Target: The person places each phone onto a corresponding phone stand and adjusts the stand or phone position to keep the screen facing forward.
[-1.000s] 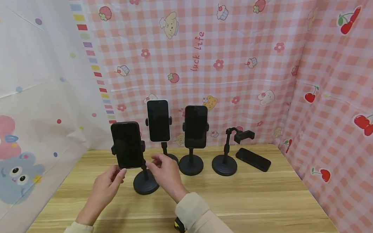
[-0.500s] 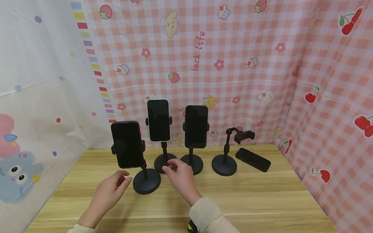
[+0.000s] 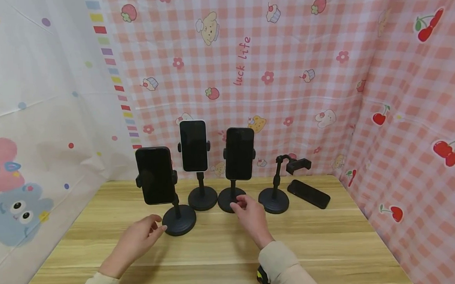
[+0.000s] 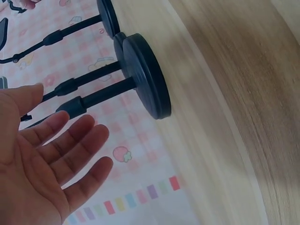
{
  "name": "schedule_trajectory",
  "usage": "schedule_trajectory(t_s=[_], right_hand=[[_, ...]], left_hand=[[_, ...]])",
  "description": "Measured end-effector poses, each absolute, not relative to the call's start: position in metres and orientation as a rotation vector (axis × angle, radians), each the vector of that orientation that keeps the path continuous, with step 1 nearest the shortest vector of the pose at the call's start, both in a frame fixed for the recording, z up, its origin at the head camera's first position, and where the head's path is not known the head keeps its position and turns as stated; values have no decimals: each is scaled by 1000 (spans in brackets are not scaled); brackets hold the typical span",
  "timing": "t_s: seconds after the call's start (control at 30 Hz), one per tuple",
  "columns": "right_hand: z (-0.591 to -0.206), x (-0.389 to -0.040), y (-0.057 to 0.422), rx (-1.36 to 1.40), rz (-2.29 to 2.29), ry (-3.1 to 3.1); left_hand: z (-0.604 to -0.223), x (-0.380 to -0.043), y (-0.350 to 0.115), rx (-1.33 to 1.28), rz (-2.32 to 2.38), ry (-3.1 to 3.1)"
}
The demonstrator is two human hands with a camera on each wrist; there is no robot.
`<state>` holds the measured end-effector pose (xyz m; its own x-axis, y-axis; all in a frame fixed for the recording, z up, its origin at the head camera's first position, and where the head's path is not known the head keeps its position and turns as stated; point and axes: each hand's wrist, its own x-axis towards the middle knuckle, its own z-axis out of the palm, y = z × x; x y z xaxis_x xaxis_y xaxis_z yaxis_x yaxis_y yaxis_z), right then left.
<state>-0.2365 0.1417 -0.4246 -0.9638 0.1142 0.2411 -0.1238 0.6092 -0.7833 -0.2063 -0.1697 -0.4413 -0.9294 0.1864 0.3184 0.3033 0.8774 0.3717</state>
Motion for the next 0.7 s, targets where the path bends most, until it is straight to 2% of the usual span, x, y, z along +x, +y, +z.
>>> schedule_trajectory(t_s=[0.3,0.7], right_hand=[[-423,-244,208,-30,1095,-2601],[-397,-246,292,-183,820,-2610]], left_hand=[[-445,-203,-163,-420,-445,-2878],[-448,-199,-158,-465,-399,-2865]])
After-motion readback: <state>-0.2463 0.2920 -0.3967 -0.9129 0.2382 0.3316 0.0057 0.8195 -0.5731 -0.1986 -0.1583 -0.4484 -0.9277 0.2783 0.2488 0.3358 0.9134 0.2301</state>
